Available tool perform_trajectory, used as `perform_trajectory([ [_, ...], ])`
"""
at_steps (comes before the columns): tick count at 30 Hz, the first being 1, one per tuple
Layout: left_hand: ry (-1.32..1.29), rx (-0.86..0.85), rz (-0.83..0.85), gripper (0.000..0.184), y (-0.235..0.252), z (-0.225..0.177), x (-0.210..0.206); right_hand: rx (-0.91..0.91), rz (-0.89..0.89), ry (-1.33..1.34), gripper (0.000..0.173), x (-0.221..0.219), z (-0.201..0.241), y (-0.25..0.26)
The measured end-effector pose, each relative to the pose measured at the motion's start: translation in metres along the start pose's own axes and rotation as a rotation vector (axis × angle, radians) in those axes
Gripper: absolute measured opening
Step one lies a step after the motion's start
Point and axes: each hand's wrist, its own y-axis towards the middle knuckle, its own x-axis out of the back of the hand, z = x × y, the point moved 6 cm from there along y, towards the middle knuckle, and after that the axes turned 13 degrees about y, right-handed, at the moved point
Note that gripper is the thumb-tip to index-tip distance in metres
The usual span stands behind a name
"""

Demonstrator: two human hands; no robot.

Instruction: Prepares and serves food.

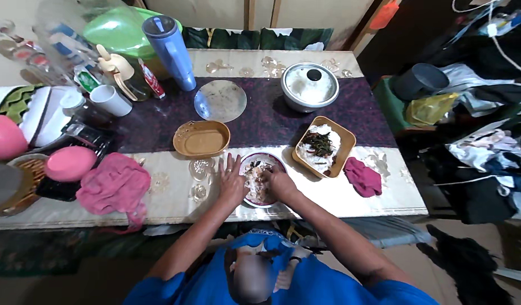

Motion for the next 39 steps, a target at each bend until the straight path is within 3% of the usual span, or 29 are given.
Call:
perform_trajectory([
  [5,-0.082,-0.017,-0.090,0.024,0.003,-0.008,-0.002,0.059,-0.078,0.121,0.035,0.016,0.006,-0.001],
  [9,-0.124,0.017,-0.137,0.028,-0.008,0.002,0.006,0.044,-0.090,0.080,0.033,0.029,0.026,-0.007],
  [14,-0.008,0.058,0.004,0.033,-0.012,0.011,0.013,0.103,-0.018,0.005,0.052,-0.013,0.038,-0.001],
  [17,0.026,0.050,0.048,0.032,-0.008,0.004,0.008,0.139,-0.088,0.035,0.050,-0.023,0.031,0.008],
  [21,-0.013,0.036,-0.050,0.031,-0.003,-0.002,-0.006,0.100,-0.094,0.095,0.038,-0.001,0.024,0.010],
  [26,-0.142,0.030,-0.200,0.024,-0.007,0.004,-0.002,0.078,-0.049,0.139,0.046,0.026,0.038,-0.001],
  [30,-0.158,0.108,-0.163,0.038,-0.009,0.010,0.011,0.063,0.004,0.090,0.060,0.009,0.041,0.001],
  [34,-0.123,-0.006,-0.127,0.057,-0.007,0.007,0.004,0.120,-0.065,0.040,0.041,-0.017,0.027,0.000],
  [39,-0.138,-0.074,-0.154,0.029,-0.007,0.000,-0.006,0.058,-0.076,0.101,0.041,0.016,0.013,-0.007],
])
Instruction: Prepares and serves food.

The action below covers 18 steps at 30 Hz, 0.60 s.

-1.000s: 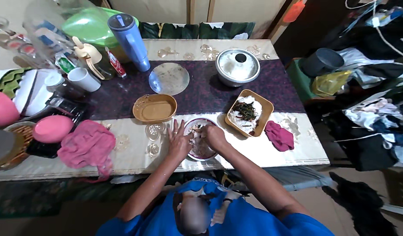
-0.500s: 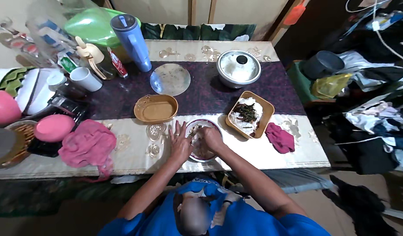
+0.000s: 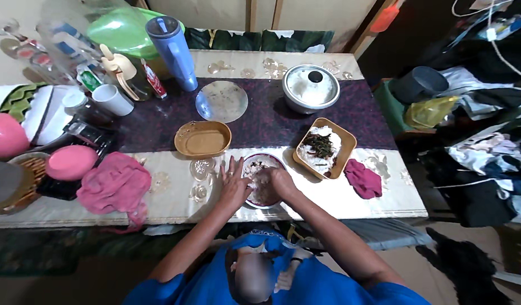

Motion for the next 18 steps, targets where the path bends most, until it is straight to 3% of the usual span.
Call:
perform_trajectory([
  [4,-0.034,0.000,-0.053,0.023,0.000,-0.003,0.005,0.010,0.015,0.041,0.049,0.016,0.014,0.001],
  [9,0.086,0.137,0.101,0.041,0.000,0.007,0.011,0.091,0.058,0.093,0.057,0.009,0.017,0.007],
  [13,0.026,0.080,0.047,0.028,-0.003,0.004,0.006,0.122,-0.083,0.136,0.031,0.015,0.012,0.001],
  [18,-0.060,0.062,-0.079,0.024,0.000,-0.005,0.014,0.127,-0.024,0.227,0.025,0.028,0.016,0.004],
])
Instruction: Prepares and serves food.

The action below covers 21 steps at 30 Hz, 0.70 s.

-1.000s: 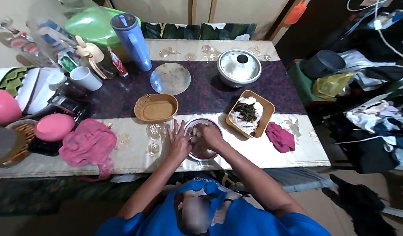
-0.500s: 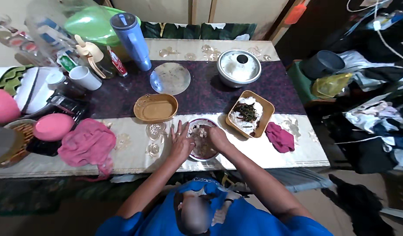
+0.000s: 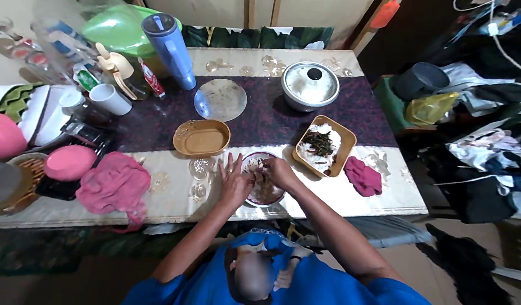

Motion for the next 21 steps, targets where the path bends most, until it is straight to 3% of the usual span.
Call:
perform_trajectory([
  [4,-0.061,0.074,0.037,0.045,0.004,0.004,0.011,0.018,0.105,0.186,0.027,0.003,0.004,0.002],
  [8,-0.140,0.026,0.015,0.055,0.003,0.003,0.008,0.013,0.026,0.329,0.029,0.005,0.002,0.000],
  [14,-0.224,-0.003,-0.042,0.028,0.005,-0.003,0.002,0.093,-0.071,0.283,0.018,-0.003,-0.010,0.003],
  [21,-0.238,0.007,-0.108,0.027,0.001,0.012,0.011,-0.032,-0.025,0.088,0.026,0.009,-0.019,-0.004],
])
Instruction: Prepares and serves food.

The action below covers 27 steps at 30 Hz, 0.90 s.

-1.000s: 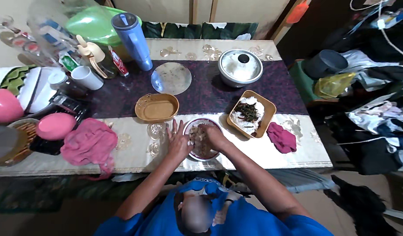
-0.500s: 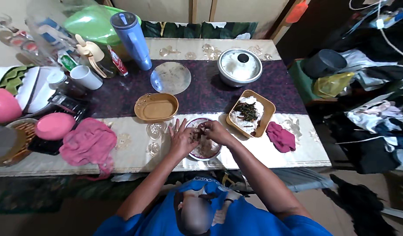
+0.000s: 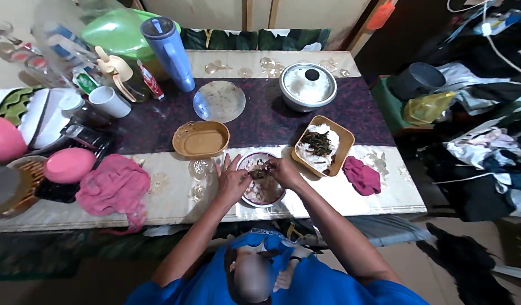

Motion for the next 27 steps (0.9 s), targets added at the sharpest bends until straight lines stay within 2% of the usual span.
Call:
perform_trajectory([
  [4,0.149,-0.008,0.132,0.026,-0.003,0.004,-0.005,-0.100,0.087,-0.150,0.033,-0.004,-0.006,-0.004],
  [7,0.114,-0.042,0.066,0.026,-0.005,0.000,-0.001,-0.106,0.013,-0.185,0.030,-0.002,0.002,-0.012],
  [9,0.121,-0.023,0.038,0.026,-0.002,-0.002,0.003,-0.101,-0.036,-0.209,0.029,-0.005,0.006,-0.017],
  [13,0.242,0.017,0.194,0.032,0.010,-0.002,-0.002,0.005,0.013,-0.291,0.039,-0.040,-0.008,-0.015],
  [16,0.264,0.009,0.205,0.036,0.013,-0.001,-0.003,0.027,0.057,-0.332,0.033,-0.054,-0.020,-0.020],
  [19,0.241,-0.007,0.160,0.034,0.012,0.002,-0.002,-0.030,0.041,-0.285,0.034,-0.035,-0.020,-0.024],
  [23,0.185,-0.041,0.088,0.019,0.012,-0.003,-0.002,0.050,-0.023,-0.138,0.027,-0.011,-0.003,-0.021],
  [27,0.293,-0.024,0.197,0.039,0.011,-0.007,-0.008,0.032,-0.039,-0.100,0.026,-0.010,0.003,-0.006],
])
